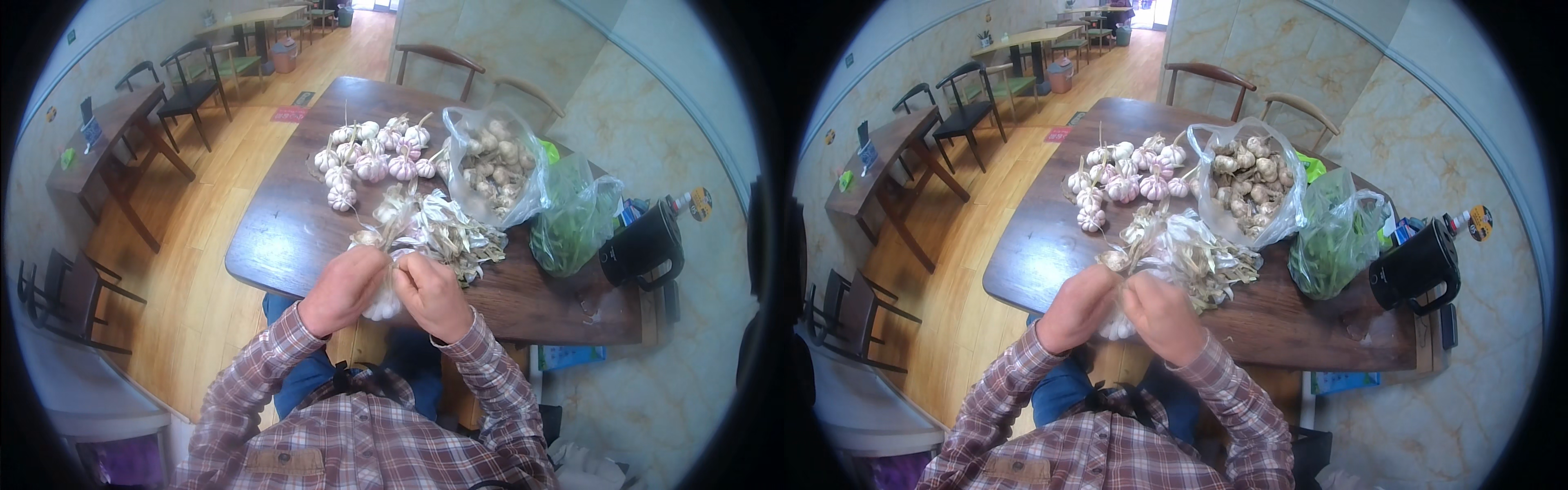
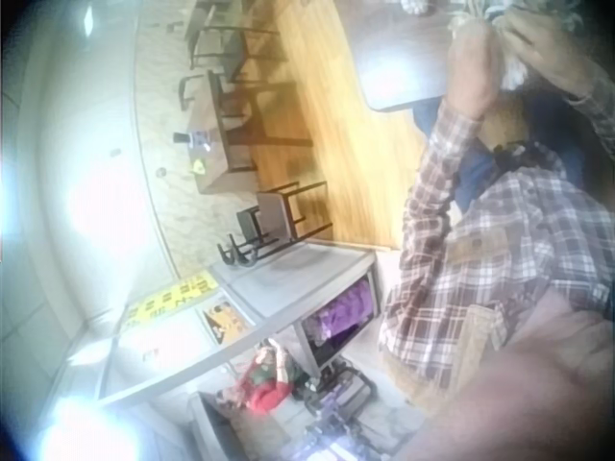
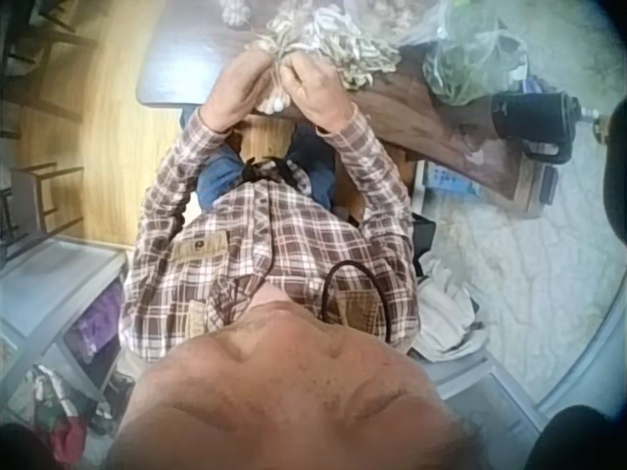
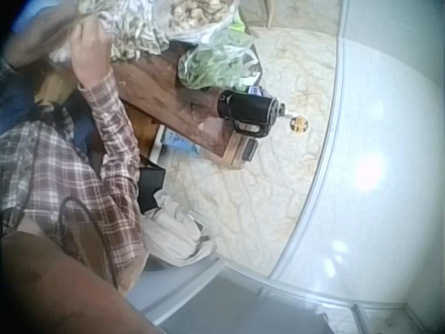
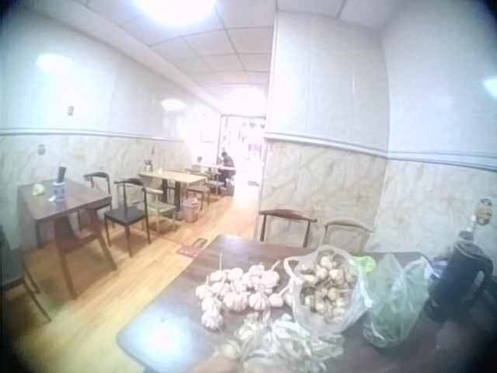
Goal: The person sits at a table and peels garlic cloves by hand, removing the outer skins and placing the peeled cloves on the table. The person handles multiple garlic bulbs and separates individual cloves throughout the clip.
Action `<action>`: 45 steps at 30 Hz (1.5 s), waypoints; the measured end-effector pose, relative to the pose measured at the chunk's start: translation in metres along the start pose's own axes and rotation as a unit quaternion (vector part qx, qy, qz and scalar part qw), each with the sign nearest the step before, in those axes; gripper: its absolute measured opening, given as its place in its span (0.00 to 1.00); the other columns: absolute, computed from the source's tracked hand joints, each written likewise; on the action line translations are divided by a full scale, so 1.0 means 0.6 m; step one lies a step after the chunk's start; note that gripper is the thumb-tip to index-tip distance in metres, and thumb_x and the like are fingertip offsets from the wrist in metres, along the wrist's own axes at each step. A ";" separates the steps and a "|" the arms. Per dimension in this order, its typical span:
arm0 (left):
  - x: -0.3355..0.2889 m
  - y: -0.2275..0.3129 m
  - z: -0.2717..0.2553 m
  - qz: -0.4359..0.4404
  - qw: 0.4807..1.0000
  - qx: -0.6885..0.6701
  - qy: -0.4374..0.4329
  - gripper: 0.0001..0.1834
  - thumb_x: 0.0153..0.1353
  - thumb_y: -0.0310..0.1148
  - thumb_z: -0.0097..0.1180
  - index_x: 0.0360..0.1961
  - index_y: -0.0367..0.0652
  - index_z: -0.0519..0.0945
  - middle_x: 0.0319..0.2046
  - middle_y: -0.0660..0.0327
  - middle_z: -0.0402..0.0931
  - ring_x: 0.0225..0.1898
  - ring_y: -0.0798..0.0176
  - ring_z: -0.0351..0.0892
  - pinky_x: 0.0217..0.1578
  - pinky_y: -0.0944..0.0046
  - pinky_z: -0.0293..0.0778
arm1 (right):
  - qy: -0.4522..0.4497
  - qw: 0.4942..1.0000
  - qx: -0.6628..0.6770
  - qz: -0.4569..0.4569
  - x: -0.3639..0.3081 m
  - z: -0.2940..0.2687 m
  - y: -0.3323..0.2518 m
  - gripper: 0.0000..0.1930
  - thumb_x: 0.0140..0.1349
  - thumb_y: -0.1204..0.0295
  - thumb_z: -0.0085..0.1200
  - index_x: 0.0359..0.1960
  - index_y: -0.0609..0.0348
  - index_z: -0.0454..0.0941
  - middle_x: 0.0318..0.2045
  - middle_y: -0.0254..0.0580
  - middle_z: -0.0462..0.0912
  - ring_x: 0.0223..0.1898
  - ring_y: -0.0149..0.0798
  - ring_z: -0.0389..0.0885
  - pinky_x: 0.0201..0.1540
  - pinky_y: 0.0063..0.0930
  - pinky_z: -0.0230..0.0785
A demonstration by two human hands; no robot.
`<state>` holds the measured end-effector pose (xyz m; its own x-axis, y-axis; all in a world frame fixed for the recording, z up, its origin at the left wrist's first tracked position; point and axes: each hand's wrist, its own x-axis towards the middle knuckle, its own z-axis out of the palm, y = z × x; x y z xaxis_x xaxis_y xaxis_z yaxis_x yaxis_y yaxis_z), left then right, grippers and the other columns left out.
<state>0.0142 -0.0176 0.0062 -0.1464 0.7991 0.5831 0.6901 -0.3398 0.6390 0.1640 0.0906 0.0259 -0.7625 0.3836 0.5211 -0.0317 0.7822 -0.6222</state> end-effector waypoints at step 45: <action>-0.032 0.047 -0.018 -0.084 0.990 -0.081 0.078 0.21 0.63 0.27 0.58 0.55 0.33 0.70 0.42 0.53 0.74 0.42 0.59 0.75 0.44 0.66 0.70 | 0.087 0.991 0.097 0.027 0.002 0.014 -0.032 0.09 0.54 0.76 0.66 0.35 0.66 0.80 0.33 0.48 0.81 0.35 0.48 0.80 0.38 0.35 0.72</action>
<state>0.0292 -0.0477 0.0187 -0.3664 0.7689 0.5240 0.5257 -0.2936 0.7984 0.1584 0.0721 0.0336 -0.6436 0.5140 0.5670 -0.1307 0.6562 -0.7432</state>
